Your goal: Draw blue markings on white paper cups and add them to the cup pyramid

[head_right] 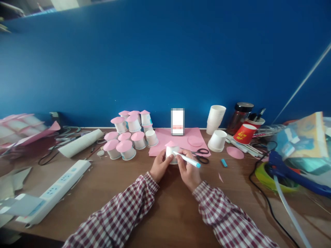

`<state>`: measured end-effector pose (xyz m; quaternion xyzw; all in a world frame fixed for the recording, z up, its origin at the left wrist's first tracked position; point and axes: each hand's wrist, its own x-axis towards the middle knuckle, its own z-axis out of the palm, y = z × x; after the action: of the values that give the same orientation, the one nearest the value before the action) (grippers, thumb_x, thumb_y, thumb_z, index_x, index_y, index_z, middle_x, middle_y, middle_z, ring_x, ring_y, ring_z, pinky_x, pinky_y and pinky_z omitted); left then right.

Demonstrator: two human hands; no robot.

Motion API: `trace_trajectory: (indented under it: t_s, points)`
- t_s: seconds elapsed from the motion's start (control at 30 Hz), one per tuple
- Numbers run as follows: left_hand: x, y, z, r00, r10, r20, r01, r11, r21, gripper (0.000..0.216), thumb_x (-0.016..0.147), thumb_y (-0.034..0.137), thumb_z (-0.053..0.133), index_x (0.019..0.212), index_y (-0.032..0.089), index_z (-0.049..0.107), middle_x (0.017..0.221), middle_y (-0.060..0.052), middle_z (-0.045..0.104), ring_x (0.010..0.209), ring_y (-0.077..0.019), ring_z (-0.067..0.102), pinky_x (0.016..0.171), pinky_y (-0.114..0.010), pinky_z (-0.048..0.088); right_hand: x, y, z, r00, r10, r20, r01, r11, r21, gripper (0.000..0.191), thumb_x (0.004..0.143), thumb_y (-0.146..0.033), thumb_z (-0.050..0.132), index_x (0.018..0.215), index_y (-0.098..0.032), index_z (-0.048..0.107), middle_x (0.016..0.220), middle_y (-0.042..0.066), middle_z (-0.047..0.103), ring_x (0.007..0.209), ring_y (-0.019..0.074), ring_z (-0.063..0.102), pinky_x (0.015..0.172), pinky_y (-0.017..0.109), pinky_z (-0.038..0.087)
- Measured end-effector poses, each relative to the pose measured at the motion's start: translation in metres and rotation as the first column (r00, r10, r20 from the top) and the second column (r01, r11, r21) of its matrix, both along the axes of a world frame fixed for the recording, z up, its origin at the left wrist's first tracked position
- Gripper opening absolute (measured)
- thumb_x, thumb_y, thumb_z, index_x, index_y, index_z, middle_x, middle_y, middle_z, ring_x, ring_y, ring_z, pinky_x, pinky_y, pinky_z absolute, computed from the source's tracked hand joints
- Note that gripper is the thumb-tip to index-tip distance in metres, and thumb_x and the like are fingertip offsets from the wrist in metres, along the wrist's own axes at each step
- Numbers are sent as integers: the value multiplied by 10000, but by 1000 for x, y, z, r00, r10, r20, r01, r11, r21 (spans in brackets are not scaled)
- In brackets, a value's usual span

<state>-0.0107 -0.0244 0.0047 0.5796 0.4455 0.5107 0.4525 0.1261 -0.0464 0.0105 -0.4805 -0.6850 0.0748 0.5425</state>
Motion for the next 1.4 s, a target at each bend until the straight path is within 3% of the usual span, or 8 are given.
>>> trace_trajectory:
  t_s: [0.23,0.43,0.67,0.93,1.17,1.4]
  points:
    - [1,2,-2,998,-38,56,37,999,15,385,772,368,598,1068,124,578,1018,-94,651,918,-193,600,841,-326,464,-1,-1,3,1000,2,-15,-2,1000,-3,151,895,-323,462,936,-192,527,810,46,633,719,171,616,665,296,503]
    - [2,6,-9,985,-26,171,37,997,-65,522,681,357,701,1112,111,538,1062,-131,639,922,-207,614,818,-338,486,-1,-2,3,1000,-16,-19,16,1000,6,169,899,-335,448,939,-190,525,822,59,634,732,179,619,648,297,510]
    - [1,3,-1,995,30,93,-22,996,-84,449,720,391,656,1058,107,574,1016,-122,653,889,-199,619,794,-325,487,-1,-2,4,999,2,-40,-2,1000,-3,157,899,-323,455,947,-188,519,820,61,632,737,180,619,668,306,511]
    - [1,5,-5,994,22,107,-14,997,-72,421,758,408,609,1063,120,571,1018,-106,642,900,-192,607,793,-315,481,0,-1,2,1000,-15,-11,15,1000,-2,183,901,-343,447,956,-189,528,835,63,639,747,187,623,679,312,512]
    - [1,4,-5,976,-15,216,16,1000,-5,385,807,425,539,1040,122,583,987,-89,644,893,-181,591,819,-307,463,-2,-2,7,993,111,50,-115,990,87,212,909,-285,432,1052,-192,558,1020,101,628,963,216,600,840,370,499]
    - [2,6,-7,958,-12,287,13,1000,-1,377,807,448,524,994,128,596,968,-82,648,889,-187,587,816,-310,459,-3,-3,8,987,160,26,-161,984,80,212,901,-269,457,1073,-199,561,1029,92,633,975,205,605,860,369,502]
